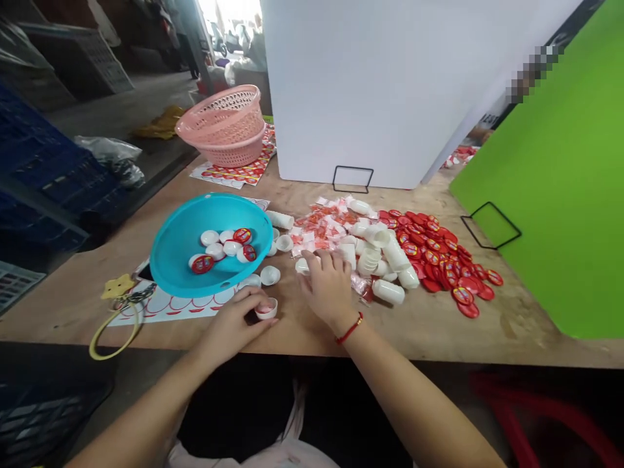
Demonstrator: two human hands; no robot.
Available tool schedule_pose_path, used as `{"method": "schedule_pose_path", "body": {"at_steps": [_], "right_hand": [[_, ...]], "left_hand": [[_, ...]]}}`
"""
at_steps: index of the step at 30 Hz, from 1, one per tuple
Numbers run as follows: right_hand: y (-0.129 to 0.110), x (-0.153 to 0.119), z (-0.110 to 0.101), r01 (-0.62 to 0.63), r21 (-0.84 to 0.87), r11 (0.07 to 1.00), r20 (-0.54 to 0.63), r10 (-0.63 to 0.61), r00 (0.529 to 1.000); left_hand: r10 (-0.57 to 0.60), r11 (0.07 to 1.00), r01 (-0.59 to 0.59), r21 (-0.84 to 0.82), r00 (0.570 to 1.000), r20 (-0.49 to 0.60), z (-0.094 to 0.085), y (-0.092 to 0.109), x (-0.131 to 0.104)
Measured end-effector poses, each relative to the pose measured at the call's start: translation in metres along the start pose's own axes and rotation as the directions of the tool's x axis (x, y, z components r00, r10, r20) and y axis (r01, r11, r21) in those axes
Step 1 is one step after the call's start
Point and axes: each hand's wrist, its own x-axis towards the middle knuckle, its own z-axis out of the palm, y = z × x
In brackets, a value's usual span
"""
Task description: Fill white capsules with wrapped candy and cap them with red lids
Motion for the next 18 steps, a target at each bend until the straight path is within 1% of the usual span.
{"method": "schedule_pose_path", "body": {"at_steps": [2, 4, 7, 12, 18], "right_hand": [[0.017, -0.014, -0.002, -0.036, -0.013, 0.999, 0.017, 0.037, 0.999], [0.029, -0.025, -0.003, -0.060, -0.013, 0.998, 0.050, 0.060, 0.997], [0.032, -0.030, -0.004, -0.039, -0.018, 0.999, 0.081, 0.040, 0.996], [0.019, -0.013, -0.003, 0.026, -0.057, 0.998, 0.125, -0.019, 0.992], [0.014, 0.008, 0.005, 0.067, -0.079, 0.995, 0.169, -0.053, 0.984]], "left_hand": [[0.037, 0.999, -0.037, -0.005, 0.998, 0.054, -0.001, -0.002, 0.010], [0.053, 0.999, -0.054, 0.003, 0.996, 0.073, 0.000, -0.004, 0.019], [0.074, 0.997, -0.074, -0.003, 0.993, 0.091, 0.000, -0.007, 0.032], [0.126, 0.992, -0.122, -0.040, 0.987, 0.104, 0.002, -0.013, 0.050], [0.184, 0.983, -0.185, 0.004, 0.981, 0.057, 0.006, -0.015, 0.046]]}}
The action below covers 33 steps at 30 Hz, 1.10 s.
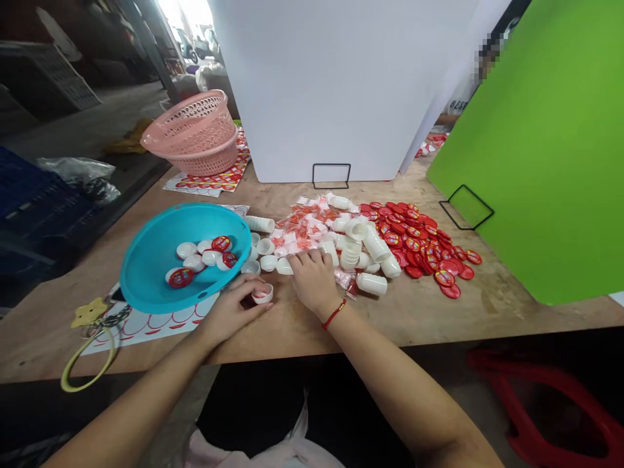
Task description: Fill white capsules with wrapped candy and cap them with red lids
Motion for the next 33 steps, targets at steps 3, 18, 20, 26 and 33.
{"method": "schedule_pose_path", "body": {"at_steps": [3, 18, 20, 26, 33], "right_hand": [[-0.004, 0.002, 0.002, -0.004, 0.015, 1.000, -0.015, 0.004, 1.000], [0.083, -0.111, -0.026, -0.433, -0.188, 0.881, -0.156, 0.409, 0.899], [0.091, -0.113, -0.023, -0.379, -0.191, 0.905, -0.167, 0.351, 0.921], [0.095, -0.116, -0.027, -0.281, -0.076, 0.957, -0.139, 0.269, 0.953], [0.054, -0.027, -0.054, 0.048, 0.426, 0.903, -0.238, 0.061, 0.969]], "left_hand": [[0.052, 0.997, -0.051, 0.051, 0.998, -0.019, 0.002, -0.001, -0.004], [0.059, 0.989, -0.063, 0.133, 0.998, 0.034, 0.006, -0.007, -0.007], [0.053, 0.990, -0.058, 0.132, 0.998, 0.041, 0.006, -0.006, -0.006], [0.060, 0.989, -0.067, 0.129, 0.996, 0.059, 0.003, -0.002, -0.008], [0.058, 0.994, -0.063, 0.088, 0.997, 0.055, 0.004, 0.001, -0.004]]}}
